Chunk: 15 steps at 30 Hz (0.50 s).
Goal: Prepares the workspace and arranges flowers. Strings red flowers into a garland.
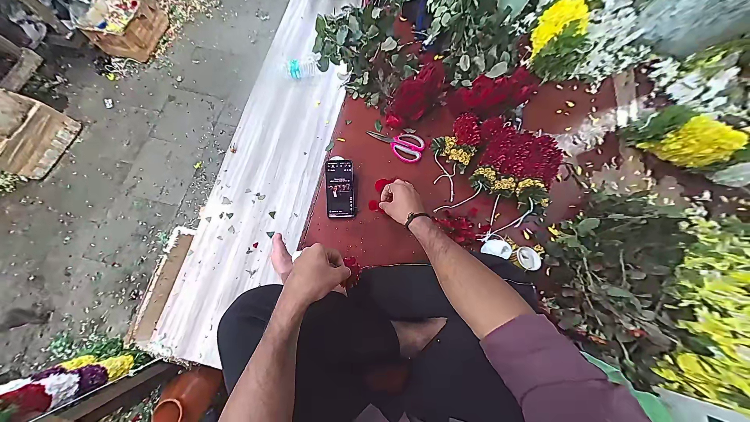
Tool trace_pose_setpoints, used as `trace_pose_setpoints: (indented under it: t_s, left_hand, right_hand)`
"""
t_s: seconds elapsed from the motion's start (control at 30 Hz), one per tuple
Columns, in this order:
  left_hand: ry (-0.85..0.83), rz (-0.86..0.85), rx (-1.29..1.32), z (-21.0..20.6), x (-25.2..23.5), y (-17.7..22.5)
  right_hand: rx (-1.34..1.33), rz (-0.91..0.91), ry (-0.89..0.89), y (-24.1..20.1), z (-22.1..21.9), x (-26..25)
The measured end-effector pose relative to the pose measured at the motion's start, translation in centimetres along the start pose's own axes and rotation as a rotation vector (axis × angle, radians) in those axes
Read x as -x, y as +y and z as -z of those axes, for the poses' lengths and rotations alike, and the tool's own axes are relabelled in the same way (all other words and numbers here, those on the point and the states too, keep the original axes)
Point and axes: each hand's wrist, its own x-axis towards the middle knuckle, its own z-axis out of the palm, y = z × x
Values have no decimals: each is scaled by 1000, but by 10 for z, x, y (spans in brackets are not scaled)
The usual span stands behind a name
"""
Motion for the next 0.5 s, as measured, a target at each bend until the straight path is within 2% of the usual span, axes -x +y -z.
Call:
trace_pose_setpoints:
  t_s: [0.1,0.23,0.4,0.5]
  left_hand:
    - [9,-10,3,-2,-1,3]
    - [4,-2,13,-6,0,1]
    - [-1,20,7,-8,-7,3]
    - [5,27,32,-9,-10,2]
  right_hand:
    - [34,-19,-20,3,-1,-1]
    - [-45,-80,43,-2,-2,-3]
    - [175,-28,31,-11,-25,-7]
    - [6,-38,56,-17,-25,-5]
